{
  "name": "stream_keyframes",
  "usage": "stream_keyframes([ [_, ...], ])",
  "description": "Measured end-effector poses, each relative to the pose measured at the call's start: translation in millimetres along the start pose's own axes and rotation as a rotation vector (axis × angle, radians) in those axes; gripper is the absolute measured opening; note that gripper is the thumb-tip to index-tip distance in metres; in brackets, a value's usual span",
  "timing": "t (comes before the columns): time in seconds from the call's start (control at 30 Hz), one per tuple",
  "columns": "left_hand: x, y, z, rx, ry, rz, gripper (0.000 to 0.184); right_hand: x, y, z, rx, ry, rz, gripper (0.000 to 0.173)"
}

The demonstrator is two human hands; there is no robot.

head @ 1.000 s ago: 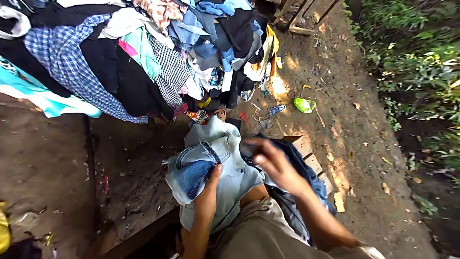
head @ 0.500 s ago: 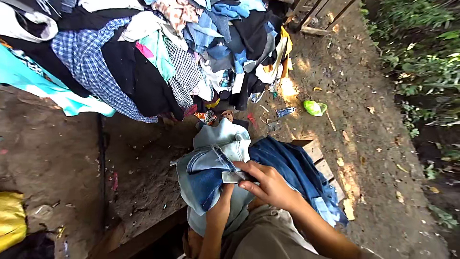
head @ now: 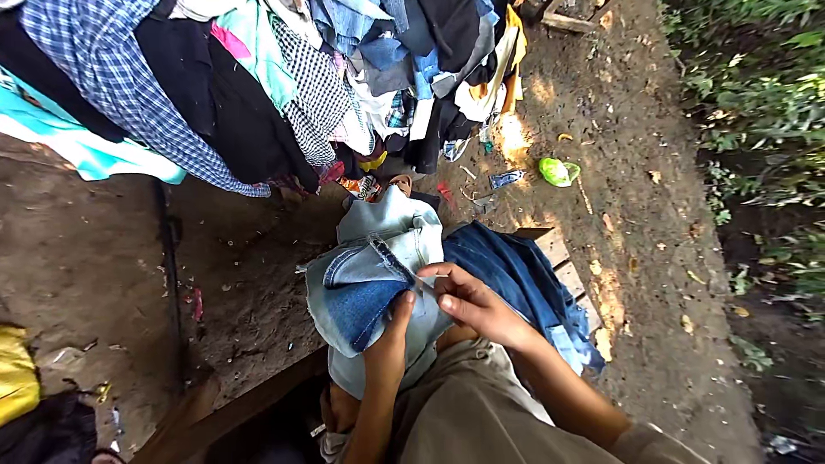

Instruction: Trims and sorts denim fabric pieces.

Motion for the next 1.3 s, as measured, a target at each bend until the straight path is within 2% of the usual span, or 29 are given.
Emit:
stream_keyframes([
  [0.07, -0.9, 1.7, -2.4, 0.017, 0.005, 0.021, 0.032, 2.2, -8.3, -6.3, 0.083, 0.032, -0.335, 0.057],
  [0.13, -2.7, 4.5, -4.8, -0.002, -0.011, 0.041, 0.032, 2.8, -10.6, -9.4, 0.125, 0.075, -0.576, 0.058],
  [0.23, -3.7, 8.0, -3.7, -0.065, -0.073, 0.057, 0.033, 3.2, -10.4, -10.2, 0.209, 0.159, -0.726, 0.05],
  [0.3, -2.6, 10.8, -1.9, -0.106, -0.1, 0.068, 0.033, 1.9, -8.6, -7.8, 0.23, 0.177, -0.732, 0.049],
  [0.4, 0.6, 10.2, -1.4, -0.117, -0.108, 0.109, 0.033, -1.7, -2.6, 0.0, 0.205, 0.133, -0.599, 0.047],
  [0.53, 4.3, 7.6, 4.4, -0.116, -0.139, 0.098, 0.034, -4.3, -2.2, 7.9, 0.252, 0.105, -0.292, 0.033],
  [0.57, 5.5, 9.1, 6.8, -0.124, -0.152, 0.105, 0.034, -5.1, 1.0, 9.3, 0.211, 0.101, -0.139, 0.029],
  [0.67, 6.4, 10.5, 13.3, -0.114, -0.183, 0.135, 0.034, -11.7, 17.5, 12.1, -0.063, 0.057, 0.377, 0.022],
  [0.77, 5.5, 9.0, 17.0, -0.071, -0.187, 0.1, 0.033, -21.6, 22.8, 12.3, -0.228, -0.009, 0.654, 0.016],
  [0.83, 6.5, 9.0, 17.9, -0.046, -0.152, 0.085, 0.036, -21.8, 17.7, 11.7, -0.175, 0.011, 0.546, 0.018],
  [0.97, 6.4, 11.3, 12.3, -0.044, -0.108, 0.111, 0.034, -14.8, -2.6, 0.0, 0.144, 0.105, -0.167, 0.04],
  [1.1, 2.6, 10.7, 6.5, -0.061, -0.157, 0.127, 0.031, -11.9, 1.1, -10.8, 0.252, 0.232, -0.596, 0.045],
  [1.2, 0.8, 12.0, 4.4, -0.092, -0.185, 0.138, 0.03, -10.1, 0.8, -13.3, 0.289, 0.294, -0.69, 0.045],
  [1.3, -0.4, 15.7, 3.5, -0.193, -0.233, 0.228, 0.029, -10.8, 1.2, -6.2, 0.29, 0.251, -0.622, 0.046],
])
Point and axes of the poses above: each hand's wrist, its own z-axis towards the middle knuckle, its own x-axis out of the back of the hand, y = z × x, the point moved 8 cm from there along z, towards the middle knuckle, and after that the axes turned 1 degree about x, right-handed, at the moved point
